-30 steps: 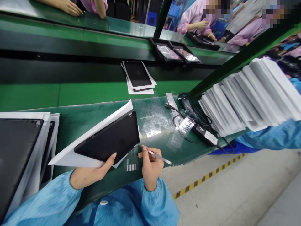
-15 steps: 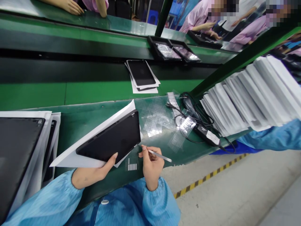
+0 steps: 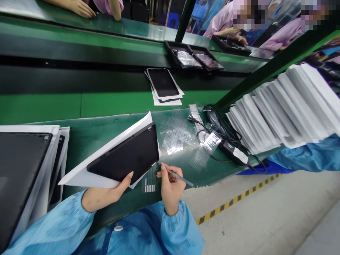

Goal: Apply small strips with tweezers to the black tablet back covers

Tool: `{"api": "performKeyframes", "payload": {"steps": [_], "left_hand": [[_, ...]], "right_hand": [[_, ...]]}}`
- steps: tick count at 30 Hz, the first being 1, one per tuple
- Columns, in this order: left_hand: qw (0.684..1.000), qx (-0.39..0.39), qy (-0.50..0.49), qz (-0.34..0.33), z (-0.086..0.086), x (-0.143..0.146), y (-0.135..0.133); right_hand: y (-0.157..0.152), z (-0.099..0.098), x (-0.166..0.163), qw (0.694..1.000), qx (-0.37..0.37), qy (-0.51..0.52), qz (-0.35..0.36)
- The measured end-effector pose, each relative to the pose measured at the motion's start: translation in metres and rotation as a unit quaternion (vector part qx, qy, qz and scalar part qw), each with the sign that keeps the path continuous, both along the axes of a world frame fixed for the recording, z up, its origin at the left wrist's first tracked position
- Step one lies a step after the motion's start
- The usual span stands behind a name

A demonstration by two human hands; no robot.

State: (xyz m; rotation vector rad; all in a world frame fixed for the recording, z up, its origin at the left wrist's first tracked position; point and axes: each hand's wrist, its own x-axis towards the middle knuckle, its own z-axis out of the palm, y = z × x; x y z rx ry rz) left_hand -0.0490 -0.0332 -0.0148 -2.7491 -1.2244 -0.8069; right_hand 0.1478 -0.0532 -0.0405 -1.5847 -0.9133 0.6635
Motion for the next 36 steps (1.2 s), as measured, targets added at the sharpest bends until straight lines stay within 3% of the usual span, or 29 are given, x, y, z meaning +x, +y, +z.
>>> {"api": "performKeyframes", "payload": {"steps": [5,11,16,19,27,36], "left_hand": [[0.999,-0.045,-0.027,0.006,0.002,0.001,0.001],[1.0,-0.007,0.003,-0.015,-0.005,-0.001,0.0],[1.0,-0.021,0.002,-0.013,-0.006,-0.002,-0.001],[0.999,-0.032,-0.007,-0.009,-0.007,-0.003,-0.002],[0.999,0.017,0.038,-0.012,-0.007,-0.003,-0.003],[0.999,-0.035,-0.032,-0.011,-0.008,-0.004,-0.002]], "right_hand": [[0.001,0.0,0.001,0.999,-0.014,0.0,0.033],[-0.004,0.007,0.002,0.999,-0.001,0.053,0.009],[-0.03,0.008,0.003,0.977,-0.066,0.158,0.127],[-0.04,0.007,0.0,0.969,-0.088,0.157,0.167],[-0.038,0.004,-0.002,0.975,-0.082,0.151,0.143],[-0.037,0.007,-0.004,0.976,-0.085,0.138,0.143]]}}
